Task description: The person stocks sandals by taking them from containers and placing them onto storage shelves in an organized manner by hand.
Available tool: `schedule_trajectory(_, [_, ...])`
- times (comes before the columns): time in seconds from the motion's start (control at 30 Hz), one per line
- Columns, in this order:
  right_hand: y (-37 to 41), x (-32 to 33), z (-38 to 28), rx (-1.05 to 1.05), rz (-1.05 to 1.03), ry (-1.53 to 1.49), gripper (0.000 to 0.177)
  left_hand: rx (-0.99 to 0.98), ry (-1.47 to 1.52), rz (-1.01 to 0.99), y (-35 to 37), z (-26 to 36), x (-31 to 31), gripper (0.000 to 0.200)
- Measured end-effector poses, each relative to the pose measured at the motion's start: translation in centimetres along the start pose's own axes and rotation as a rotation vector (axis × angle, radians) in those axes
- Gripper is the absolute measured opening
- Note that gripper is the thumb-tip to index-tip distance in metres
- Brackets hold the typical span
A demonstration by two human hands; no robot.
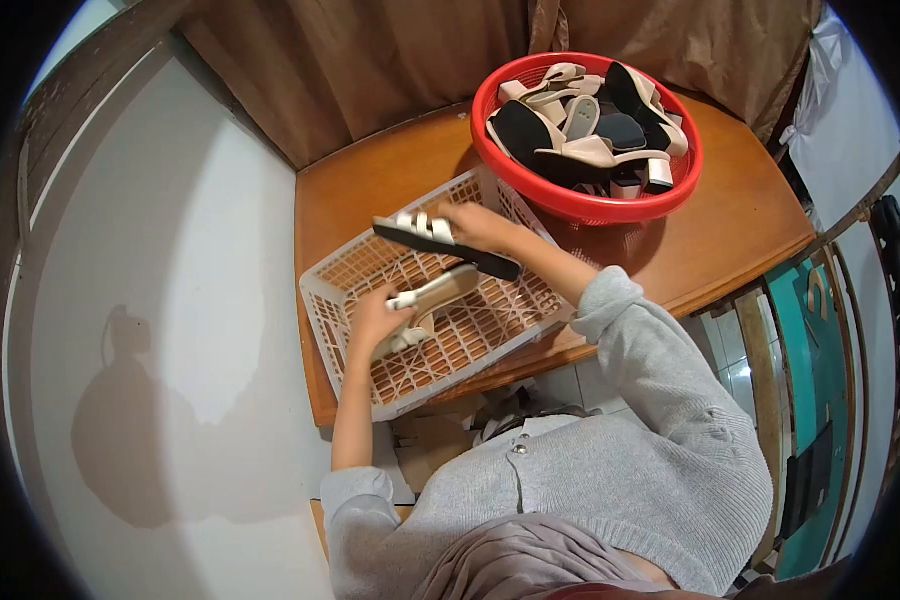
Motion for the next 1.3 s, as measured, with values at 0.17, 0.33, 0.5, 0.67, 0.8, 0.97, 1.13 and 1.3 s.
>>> schedule_trajectory(0.17, [-1.7,8.7,-5.4,0.085,0.475,-0.339,0.014,0.197,0.794,0.020,3.0,-1.8,1.7,0.037])
schedule_trajectory(0.33, [-0.4,15.2,-8.9,0.257,0.790,-0.064,0.023,0.104,1.191,0.139,1.4,3.1,0.7,0.040])
schedule_trajectory(0.5, [2.1,19.2,-11.4,0.294,0.829,0.256,0.014,0.003,1.348,0.081,-0.8,9.4,-2.2,0.046])
schedule_trajectory(0.67, [4.9,21.1,-15.1,0.591,0.678,1.146,0.007,-0.016,1.501,-0.101,-2.0,14.4,-6.2,0.055])
schedule_trajectory(0.8, [7.2,22.9,-15.1,0.587,0.439,1.266,0.008,-0.055,1.466,-0.115,-0.5,20.0,-6.3,0.053])
schedule_trajectory(0.97, [11.3,23.0,-14.4,0.470,0.230,1.350,0.011,-0.178,1.313,-0.151,0.2,25.5,-8.4,0.050])
schedule_trajectory(1.13, [16.4,25.9,-15.1,0.252,0.147,1.426,0.009,-0.264,1.409,-0.252,4.2,31.6,-10.1,0.038])
schedule_trajectory(1.3, [23.2,28.3,-18.6,0.154,0.097,1.400,0.008,-0.316,1.319,-0.279,8.3,36.8,-13.1,0.032])
Point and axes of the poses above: each hand's wrist, its own y-axis away from the middle knuckle, its own x-axis out of the back of the hand, z = x × y, the point moved 7 cm from there along -y, towards the middle knuckle, and after that the axes turned 4 degrees about x, right-handed, at the moved point
